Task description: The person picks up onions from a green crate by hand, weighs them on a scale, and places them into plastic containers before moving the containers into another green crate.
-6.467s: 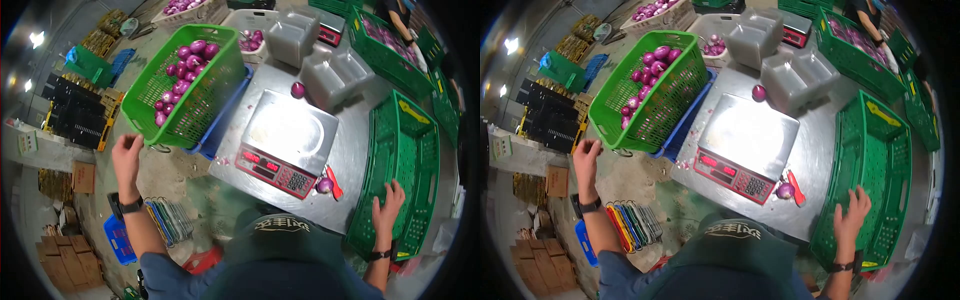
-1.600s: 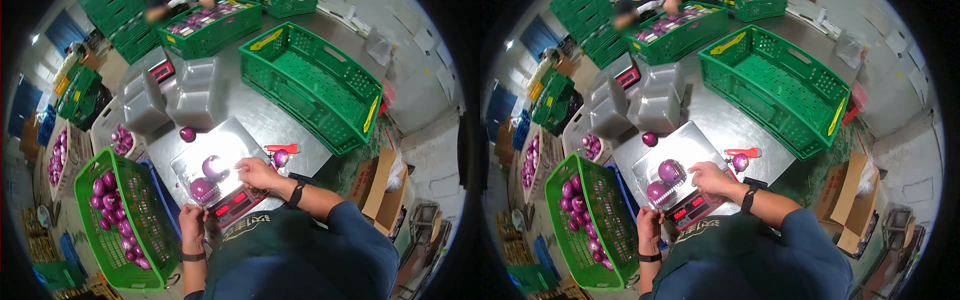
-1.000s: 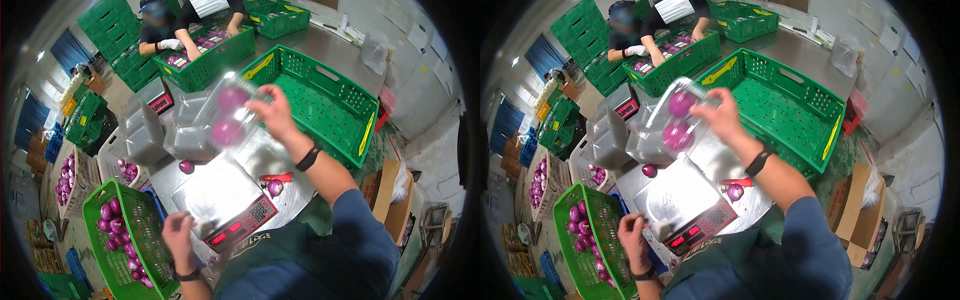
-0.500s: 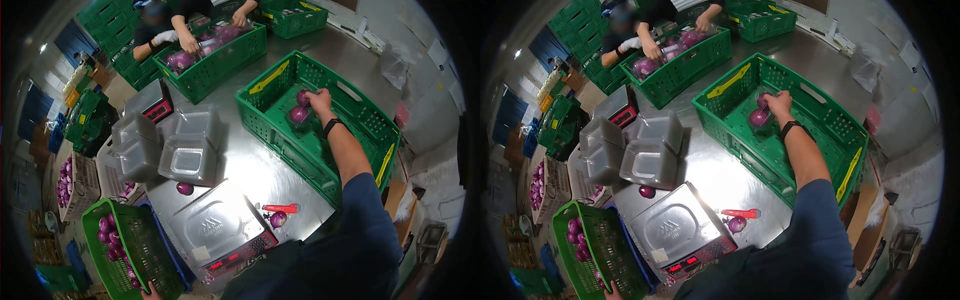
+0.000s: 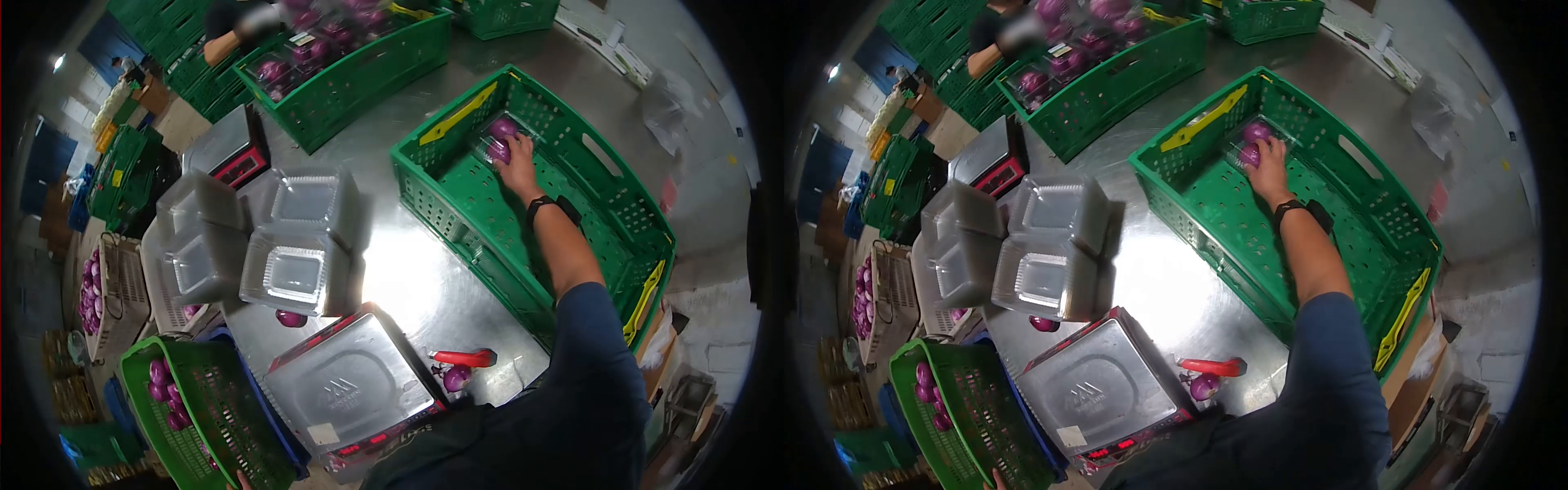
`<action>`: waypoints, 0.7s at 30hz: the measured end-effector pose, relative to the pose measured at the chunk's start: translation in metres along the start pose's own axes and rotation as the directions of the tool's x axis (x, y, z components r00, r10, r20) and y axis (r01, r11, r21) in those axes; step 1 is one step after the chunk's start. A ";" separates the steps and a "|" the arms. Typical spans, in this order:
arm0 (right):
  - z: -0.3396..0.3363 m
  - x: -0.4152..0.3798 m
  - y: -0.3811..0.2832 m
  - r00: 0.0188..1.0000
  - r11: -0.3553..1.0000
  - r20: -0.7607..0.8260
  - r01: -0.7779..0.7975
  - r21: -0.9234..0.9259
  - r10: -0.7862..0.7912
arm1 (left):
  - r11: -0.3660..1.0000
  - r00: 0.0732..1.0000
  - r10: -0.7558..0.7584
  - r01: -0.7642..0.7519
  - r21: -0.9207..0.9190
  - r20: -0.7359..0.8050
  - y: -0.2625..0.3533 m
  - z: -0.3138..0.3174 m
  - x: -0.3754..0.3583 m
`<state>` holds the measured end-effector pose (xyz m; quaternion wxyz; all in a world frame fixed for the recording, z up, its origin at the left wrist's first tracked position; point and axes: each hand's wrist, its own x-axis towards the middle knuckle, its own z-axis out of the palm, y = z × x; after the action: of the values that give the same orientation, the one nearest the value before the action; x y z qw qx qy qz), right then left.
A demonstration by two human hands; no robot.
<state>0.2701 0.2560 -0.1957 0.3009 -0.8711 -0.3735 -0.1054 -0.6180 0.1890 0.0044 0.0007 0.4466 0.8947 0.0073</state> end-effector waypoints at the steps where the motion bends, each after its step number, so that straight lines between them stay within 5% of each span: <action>1: 0.000 0.005 0.002 0.999 1.000 0.044 -0.006 -0.025 0.007 | 0.999 1.000 0.017 -0.017 -0.034 0.000 -0.001 0.000 0.000; 4: -0.013 0.020 -0.013 0.988 0.975 0.153 0.026 -0.220 0.008 | 0.998 1.000 0.028 -0.029 -0.051 -0.011 0.004 -0.003 -0.003; 8: -0.051 0.027 -0.064 0.975 1.000 0.223 0.006 0.002 -0.006 | 0.996 0.996 -0.009 0.001 -0.090 -0.087 -0.024 0.028 0.018; 11: -0.121 -0.009 -0.146 0.830 0.944 0.552 -0.241 0.225 0.081 | 0.968 0.994 0.102 -0.106 -0.227 -0.027 -0.051 0.038 0.033; 15: -0.161 -0.073 -0.205 0.920 0.905 0.279 0.149 0.397 -0.274 | 0.845 0.929 0.335 -0.223 -0.486 0.157 -0.062 0.027 0.045; 19: -0.196 -0.126 -0.307 0.830 0.829 0.301 0.296 0.474 -0.469 | 0.854 0.894 0.351 -0.185 -0.486 0.277 -0.045 -0.002 0.039; 21: -0.178 -0.155 -0.355 0.739 0.755 0.322 0.368 0.543 -0.591 | 0.730 0.813 0.548 -0.350 -0.587 0.196 -0.057 0.003 0.051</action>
<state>-0.0843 0.2495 0.0412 0.3514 -0.6457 -0.6666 0.1238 -0.6943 0.1957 0.0006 0.2830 0.6288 0.7040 0.1701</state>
